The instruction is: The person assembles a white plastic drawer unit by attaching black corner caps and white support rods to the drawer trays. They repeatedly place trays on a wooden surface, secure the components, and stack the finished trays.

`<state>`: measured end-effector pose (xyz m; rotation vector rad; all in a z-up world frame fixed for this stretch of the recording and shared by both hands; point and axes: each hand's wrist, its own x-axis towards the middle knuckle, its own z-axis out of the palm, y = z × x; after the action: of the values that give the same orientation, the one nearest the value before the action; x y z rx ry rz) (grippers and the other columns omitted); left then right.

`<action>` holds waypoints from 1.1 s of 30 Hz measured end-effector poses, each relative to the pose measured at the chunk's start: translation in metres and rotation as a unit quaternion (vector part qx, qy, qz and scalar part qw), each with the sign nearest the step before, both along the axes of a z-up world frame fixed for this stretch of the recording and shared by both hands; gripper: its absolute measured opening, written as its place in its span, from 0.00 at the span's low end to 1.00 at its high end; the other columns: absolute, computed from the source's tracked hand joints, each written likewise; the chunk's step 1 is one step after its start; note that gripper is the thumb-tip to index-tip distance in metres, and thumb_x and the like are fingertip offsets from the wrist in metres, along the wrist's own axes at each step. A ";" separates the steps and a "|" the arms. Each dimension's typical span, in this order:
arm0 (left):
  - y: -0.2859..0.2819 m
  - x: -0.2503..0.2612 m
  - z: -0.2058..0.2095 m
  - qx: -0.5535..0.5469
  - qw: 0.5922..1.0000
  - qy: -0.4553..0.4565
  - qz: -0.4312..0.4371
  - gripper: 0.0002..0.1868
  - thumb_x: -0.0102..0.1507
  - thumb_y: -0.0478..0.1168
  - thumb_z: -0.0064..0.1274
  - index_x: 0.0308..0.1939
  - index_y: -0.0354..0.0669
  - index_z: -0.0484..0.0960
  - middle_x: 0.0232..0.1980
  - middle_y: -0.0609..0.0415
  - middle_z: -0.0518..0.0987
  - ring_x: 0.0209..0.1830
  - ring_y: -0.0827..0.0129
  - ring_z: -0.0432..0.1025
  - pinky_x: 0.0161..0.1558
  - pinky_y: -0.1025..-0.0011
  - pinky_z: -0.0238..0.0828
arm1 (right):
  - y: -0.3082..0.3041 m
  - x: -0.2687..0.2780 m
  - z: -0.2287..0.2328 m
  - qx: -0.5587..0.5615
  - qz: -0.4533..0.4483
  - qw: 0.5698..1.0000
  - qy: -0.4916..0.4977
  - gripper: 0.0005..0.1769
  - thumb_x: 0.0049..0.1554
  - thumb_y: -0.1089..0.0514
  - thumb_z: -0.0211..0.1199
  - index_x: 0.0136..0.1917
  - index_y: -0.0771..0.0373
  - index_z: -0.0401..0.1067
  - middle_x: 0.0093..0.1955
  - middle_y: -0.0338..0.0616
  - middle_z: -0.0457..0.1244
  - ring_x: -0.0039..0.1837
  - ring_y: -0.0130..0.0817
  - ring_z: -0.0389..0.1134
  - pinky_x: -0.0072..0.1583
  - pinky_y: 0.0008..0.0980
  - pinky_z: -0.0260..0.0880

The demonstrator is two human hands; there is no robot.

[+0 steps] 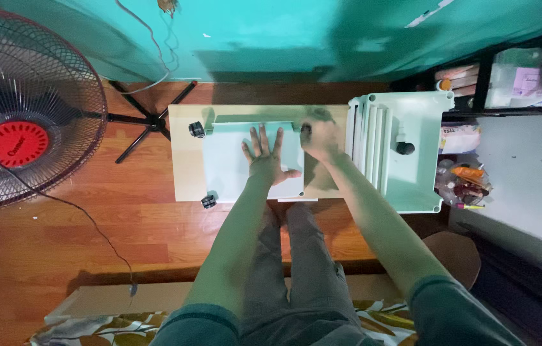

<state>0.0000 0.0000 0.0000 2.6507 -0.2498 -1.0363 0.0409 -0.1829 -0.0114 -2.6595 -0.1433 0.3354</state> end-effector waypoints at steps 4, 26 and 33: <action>0.002 -0.007 -0.009 -0.039 0.997 -0.058 0.028 0.72 0.44 0.75 0.60 0.78 0.58 0.31 0.77 0.34 0.19 0.75 0.39 0.11 0.66 0.29 0.16 | 0.005 0.009 -0.026 -0.128 -0.085 0.986 -0.069 0.16 0.57 0.46 0.64 0.39 0.61 0.74 0.34 0.53 0.67 0.38 0.46 0.71 0.43 0.41 0.72; 0.000 -0.009 -0.014 -0.032 0.997 -0.066 0.032 0.72 0.43 0.75 0.61 0.77 0.59 0.31 0.77 0.36 0.19 0.76 0.39 0.11 0.67 0.29 0.16 | 0.033 0.006 -0.027 -0.142 -0.114 0.983 0.000 0.09 0.50 0.53 0.64 0.38 0.61 0.76 0.38 0.53 0.68 0.45 0.48 0.71 0.48 0.44 0.70; -0.001 -0.007 -0.019 -0.033 0.997 -0.063 0.025 0.73 0.43 0.76 0.61 0.77 0.58 0.32 0.77 0.36 0.19 0.75 0.38 0.11 0.66 0.29 0.14 | 0.031 0.007 0.031 -0.075 -0.039 0.996 0.001 0.07 0.51 0.62 0.61 0.44 0.58 0.78 0.44 0.56 0.68 0.49 0.50 0.71 0.53 0.44 0.71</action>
<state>-0.0069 -0.0005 -0.0194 2.6520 -0.2381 -0.8329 0.0477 -0.1514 0.0193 -2.8044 -0.0148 0.3350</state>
